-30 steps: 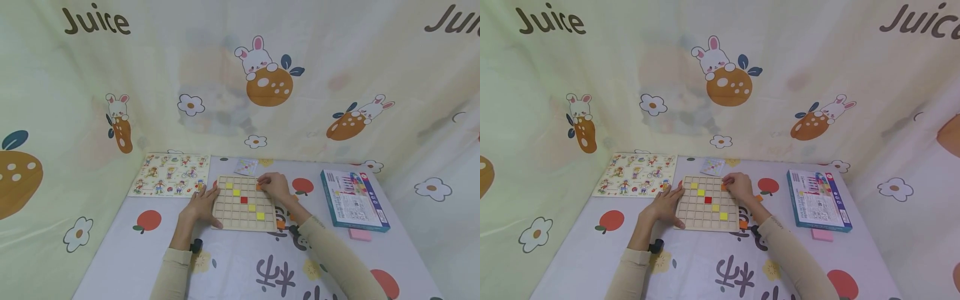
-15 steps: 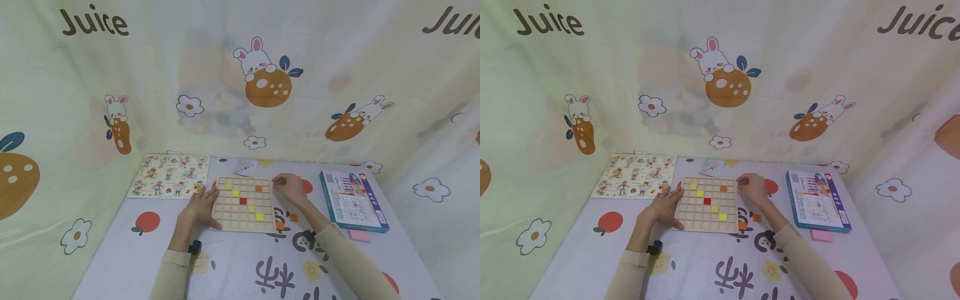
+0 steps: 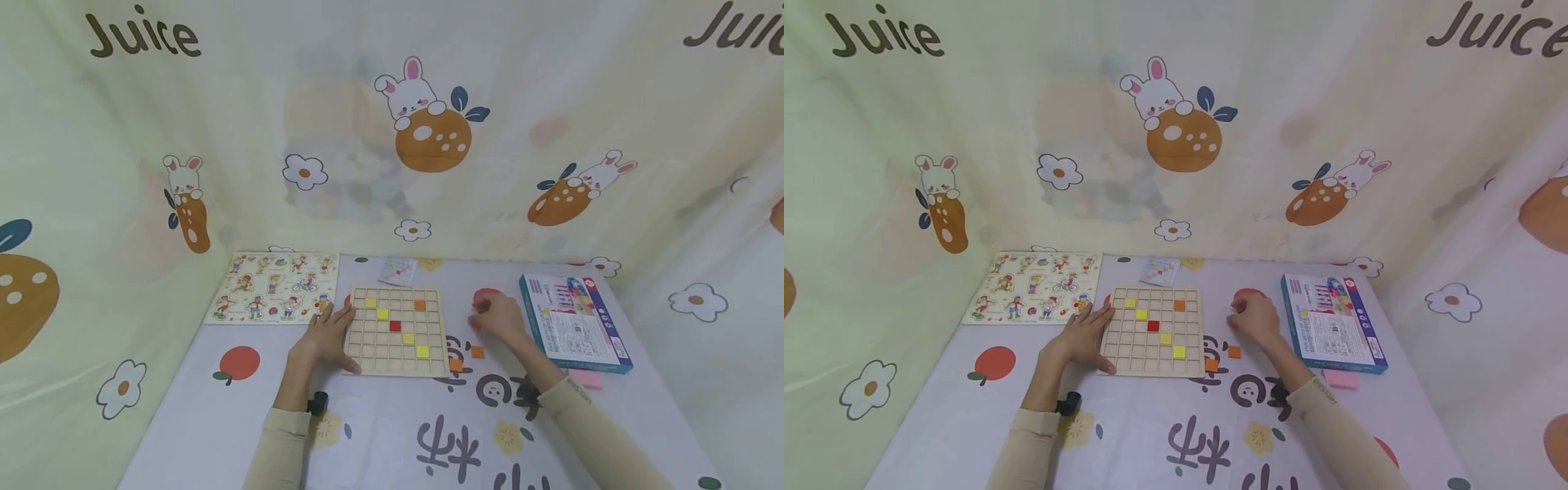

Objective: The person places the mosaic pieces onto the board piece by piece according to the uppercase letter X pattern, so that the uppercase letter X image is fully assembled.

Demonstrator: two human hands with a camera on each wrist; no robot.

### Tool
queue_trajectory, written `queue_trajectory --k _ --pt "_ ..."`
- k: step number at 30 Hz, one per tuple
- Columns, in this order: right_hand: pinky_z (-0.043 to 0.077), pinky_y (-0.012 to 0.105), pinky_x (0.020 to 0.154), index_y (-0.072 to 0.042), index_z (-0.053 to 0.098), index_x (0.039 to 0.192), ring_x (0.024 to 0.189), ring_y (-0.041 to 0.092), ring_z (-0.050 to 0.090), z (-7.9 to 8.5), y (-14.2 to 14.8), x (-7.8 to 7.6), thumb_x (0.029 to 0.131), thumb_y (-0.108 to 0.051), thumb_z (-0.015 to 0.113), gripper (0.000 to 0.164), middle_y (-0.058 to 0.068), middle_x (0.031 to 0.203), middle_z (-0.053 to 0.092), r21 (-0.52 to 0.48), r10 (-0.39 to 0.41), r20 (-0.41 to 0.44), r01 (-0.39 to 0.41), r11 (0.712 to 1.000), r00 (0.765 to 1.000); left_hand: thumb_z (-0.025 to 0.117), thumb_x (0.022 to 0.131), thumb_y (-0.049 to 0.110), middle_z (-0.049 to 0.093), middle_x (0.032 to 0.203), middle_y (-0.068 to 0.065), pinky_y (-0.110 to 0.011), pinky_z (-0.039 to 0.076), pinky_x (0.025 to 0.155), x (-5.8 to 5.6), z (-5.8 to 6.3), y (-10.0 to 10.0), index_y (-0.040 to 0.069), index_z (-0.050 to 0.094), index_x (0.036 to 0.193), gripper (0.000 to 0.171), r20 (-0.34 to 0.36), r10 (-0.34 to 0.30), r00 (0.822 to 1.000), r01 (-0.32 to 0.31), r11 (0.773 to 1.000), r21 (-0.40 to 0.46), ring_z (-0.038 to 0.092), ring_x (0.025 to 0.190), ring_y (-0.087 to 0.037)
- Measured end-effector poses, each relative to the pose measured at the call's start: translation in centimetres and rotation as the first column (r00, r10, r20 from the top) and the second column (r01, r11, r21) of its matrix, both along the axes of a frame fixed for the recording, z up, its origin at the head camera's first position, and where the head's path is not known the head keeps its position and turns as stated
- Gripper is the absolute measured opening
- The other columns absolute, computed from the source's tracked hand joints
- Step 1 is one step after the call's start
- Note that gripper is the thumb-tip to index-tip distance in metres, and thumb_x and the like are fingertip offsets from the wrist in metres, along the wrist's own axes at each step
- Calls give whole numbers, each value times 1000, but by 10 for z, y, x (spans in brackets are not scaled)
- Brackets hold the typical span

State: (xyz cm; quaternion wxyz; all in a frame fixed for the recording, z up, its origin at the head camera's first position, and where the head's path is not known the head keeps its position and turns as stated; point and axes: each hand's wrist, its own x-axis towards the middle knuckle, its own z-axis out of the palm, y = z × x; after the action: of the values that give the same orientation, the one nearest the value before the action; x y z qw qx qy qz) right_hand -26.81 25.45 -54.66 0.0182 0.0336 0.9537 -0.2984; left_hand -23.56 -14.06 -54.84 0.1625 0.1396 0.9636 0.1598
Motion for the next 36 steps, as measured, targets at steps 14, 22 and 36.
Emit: queue_trajectory --k 14,22,36 --pt "58 40 77 -2 72 118 87 28 68 -12 12 6 85 -12 83 36 14 99 74 -32 -40 -3 40 999 999 97 56 59 18 175 -2 -64 9 128 1 0 -1 15 26 167 139 -16 -3 1000 4 1000 22 5 161 -39" --pt "56 41 76 0 72 118 82 27 69 -9 13 6 83 -13 87 41 11 93 76 -40 -32 -12 31 999 999 97 56 59 18 175 -3 -64 8 128 2 2 -1 15 27 167 138 -12 2 1000 -1 1000 30 4 160 -40" --pt "56 36 73 -6 72 119 84 27 68 -12 7 11 81 -10 86 41 10 94 73 -45 -55 -8 54 997 998 97 56 60 18 174 -4 -65 8 127 0 1 -3 14 26 167 139 -13 -6 1000 7 1000 31 5 160 -41"
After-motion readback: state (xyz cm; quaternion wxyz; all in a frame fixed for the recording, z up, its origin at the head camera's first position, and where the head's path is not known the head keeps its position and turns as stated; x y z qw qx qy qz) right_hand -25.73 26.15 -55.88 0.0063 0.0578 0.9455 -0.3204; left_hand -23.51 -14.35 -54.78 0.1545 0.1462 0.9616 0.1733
